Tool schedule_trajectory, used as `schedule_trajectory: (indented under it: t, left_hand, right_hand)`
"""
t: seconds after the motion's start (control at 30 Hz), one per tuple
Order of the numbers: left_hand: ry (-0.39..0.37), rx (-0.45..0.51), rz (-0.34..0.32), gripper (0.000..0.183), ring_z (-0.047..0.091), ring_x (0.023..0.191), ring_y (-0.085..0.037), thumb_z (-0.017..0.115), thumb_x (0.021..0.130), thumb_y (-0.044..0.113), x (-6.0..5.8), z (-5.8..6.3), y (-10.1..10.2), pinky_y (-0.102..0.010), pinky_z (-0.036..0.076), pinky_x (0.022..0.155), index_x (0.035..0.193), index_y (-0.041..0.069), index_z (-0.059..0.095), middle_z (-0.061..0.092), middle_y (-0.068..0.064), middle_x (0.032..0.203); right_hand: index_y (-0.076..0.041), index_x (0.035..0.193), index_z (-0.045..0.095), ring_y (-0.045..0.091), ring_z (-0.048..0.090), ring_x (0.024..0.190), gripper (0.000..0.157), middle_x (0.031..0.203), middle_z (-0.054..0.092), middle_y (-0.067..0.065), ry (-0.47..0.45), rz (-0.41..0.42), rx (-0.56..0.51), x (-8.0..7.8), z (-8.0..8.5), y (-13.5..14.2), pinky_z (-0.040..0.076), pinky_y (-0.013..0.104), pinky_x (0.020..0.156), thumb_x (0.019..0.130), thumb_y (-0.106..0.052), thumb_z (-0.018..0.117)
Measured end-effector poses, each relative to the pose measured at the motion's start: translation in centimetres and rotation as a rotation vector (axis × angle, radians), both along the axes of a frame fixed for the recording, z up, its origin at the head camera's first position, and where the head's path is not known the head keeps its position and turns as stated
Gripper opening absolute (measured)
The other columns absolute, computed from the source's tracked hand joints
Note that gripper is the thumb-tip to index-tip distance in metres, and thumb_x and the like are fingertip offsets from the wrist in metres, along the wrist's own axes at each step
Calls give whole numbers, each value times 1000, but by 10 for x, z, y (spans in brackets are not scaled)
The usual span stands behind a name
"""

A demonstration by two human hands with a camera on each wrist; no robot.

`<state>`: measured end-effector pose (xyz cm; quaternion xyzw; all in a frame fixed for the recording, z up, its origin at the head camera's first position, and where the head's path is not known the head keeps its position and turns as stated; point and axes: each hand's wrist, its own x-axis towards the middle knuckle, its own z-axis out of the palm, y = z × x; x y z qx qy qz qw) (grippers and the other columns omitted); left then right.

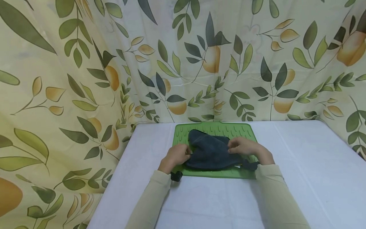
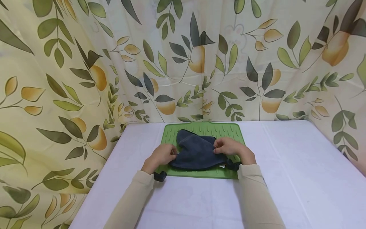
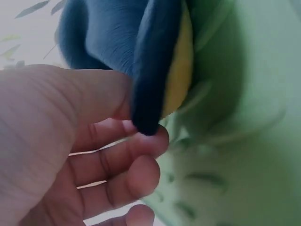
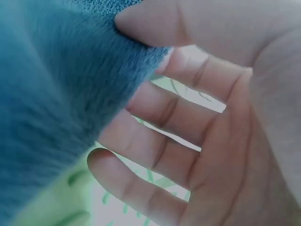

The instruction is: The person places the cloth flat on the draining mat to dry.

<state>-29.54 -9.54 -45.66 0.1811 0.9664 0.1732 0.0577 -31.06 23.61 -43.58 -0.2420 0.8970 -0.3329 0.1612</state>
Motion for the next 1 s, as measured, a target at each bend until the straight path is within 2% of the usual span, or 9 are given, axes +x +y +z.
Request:
schedule_trajectory:
  t: [0.17,0.27,0.43,0.53,0.67,0.8,1.0]
  left_hand:
    - [-26,44,62,5,61,72,-16,72,93,20,-3,10,-14,-32,50,64,90,17,75,74,0,98]
    - [-60,68,73,6,60,73,-18,74,92,20,-3,16,-21,-32,48,63,87,19,73,72,-2,98]
    - [-142,0,74,10,61,77,-19,77,88,19,-3,22,-29,-34,47,64,83,20,69,69,0,92]
    - [-197,-29,63,9,61,79,-19,78,87,17,-2,22,-30,-34,47,66,84,18,69,68,1,89]
    - [-227,-8,56,6,60,80,-20,76,90,18,-2,21,-31,-35,47,67,92,18,70,68,1,92]
    - [-183,57,53,8,60,78,-18,70,96,23,-6,18,-32,-33,47,65,102,18,73,69,0,93]
    - [25,124,104,11,61,71,-15,65,99,22,-16,13,-28,-32,49,62,103,17,75,70,1,86]
  right_hand:
    - [-5,90,60,14,49,72,11,81,54,0,7,-53,-32,0,4,9,43,29,63,92,-11,69]
    - [-6,87,60,14,50,70,13,79,54,0,-2,-14,-47,2,7,10,44,29,62,91,-11,71]
    - [-5,87,65,16,54,72,20,78,58,2,-108,53,-41,4,11,7,48,34,65,99,-20,66]
    - [-1,96,69,18,60,78,24,85,64,8,-117,2,-34,3,12,10,52,36,70,104,-22,59]
    - [2,113,68,23,66,91,29,103,70,16,-35,-107,-21,0,10,19,53,36,75,105,-23,57]
    - [2,117,68,25,68,92,31,108,71,17,24,-187,-12,-2,5,32,52,36,75,105,-25,57]
    - [5,123,65,28,68,89,37,106,70,18,63,-268,-54,2,5,42,51,34,75,106,-27,56]
